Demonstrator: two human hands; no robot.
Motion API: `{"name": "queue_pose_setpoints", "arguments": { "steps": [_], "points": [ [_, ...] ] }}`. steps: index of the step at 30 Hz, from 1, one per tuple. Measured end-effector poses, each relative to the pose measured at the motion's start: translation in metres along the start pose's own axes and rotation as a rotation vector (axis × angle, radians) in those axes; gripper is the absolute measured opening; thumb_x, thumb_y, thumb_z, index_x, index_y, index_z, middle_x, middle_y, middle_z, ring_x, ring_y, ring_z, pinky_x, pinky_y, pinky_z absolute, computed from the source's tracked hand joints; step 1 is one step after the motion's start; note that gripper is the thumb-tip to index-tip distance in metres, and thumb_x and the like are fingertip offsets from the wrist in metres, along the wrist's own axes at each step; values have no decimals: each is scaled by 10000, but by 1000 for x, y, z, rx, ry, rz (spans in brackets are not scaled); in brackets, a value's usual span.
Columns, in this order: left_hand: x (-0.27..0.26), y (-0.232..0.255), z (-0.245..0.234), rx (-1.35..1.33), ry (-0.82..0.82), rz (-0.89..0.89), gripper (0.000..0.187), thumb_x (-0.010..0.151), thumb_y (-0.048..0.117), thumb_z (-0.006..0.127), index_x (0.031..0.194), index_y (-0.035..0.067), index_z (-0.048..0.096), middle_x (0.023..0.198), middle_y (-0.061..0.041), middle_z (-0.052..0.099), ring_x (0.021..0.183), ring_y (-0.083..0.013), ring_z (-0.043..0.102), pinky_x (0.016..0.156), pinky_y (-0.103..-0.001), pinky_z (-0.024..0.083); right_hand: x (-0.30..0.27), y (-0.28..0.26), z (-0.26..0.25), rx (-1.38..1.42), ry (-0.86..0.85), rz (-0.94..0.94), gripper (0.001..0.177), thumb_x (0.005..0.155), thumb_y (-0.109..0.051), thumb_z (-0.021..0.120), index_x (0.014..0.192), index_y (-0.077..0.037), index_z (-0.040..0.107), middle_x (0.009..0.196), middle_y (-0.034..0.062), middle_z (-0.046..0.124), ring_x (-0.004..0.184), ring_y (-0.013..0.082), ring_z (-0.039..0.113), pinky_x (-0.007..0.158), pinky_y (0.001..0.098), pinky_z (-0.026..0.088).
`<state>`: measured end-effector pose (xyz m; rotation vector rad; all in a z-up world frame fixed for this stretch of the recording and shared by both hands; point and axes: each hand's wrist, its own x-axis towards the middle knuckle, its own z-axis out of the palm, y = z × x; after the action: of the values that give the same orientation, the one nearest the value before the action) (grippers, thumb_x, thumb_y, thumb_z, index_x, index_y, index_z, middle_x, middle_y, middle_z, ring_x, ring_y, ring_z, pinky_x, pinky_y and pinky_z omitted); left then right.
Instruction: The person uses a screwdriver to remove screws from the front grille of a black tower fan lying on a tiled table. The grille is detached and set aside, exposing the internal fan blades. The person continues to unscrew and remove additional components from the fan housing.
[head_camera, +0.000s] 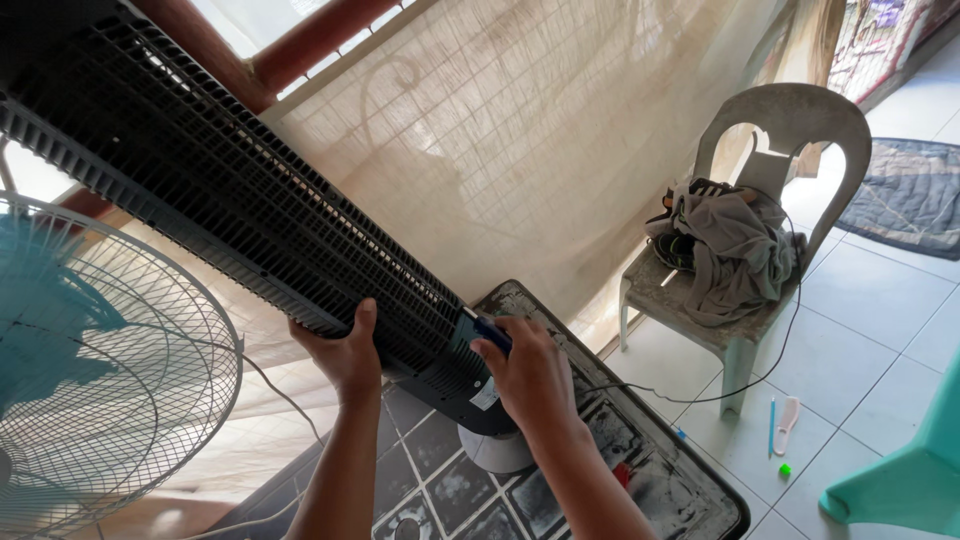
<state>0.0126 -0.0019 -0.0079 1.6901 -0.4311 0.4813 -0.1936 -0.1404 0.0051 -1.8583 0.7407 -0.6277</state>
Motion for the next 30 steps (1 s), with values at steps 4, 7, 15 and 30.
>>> {"name": "queue_pose_setpoints", "arguments": {
  "steps": [4,7,15,30],
  "points": [
    [6,-4,1,-43,-3,17,1095,828,291,898,1581,-28,171,1550,-222,404,1423,-336,445,1216,-426,398,13,-2,-15,-119,-218,117,376,979,-416,653,1288,-204,689,951,129,801,794,244,755,757,427,580],
    [9,-6,-1,-57,-16,54,1088,818,272,901,1583,-32,189,1550,-217,419,1416,-330,458,1209,-428,391,20,1,-15,-207,-160,-26,323,967,-363,661,1255,-227,718,996,94,784,812,243,745,761,432,588],
    [13,5,-1,-57,-74,-129,1138,763,236,878,1587,23,122,1477,-169,439,1350,-296,470,1141,-417,387,38,0,-9,-297,-186,-124,332,930,-294,676,1256,-238,704,1072,50,731,846,228,742,761,401,595],
    [20,-2,-1,-190,-151,-161,938,736,241,895,1446,8,328,1289,-112,572,1205,-237,583,1064,-378,500,52,16,-6,23,-28,-57,297,840,-219,764,1099,-100,681,1109,100,715,972,271,735,848,407,581]
  ]
}}
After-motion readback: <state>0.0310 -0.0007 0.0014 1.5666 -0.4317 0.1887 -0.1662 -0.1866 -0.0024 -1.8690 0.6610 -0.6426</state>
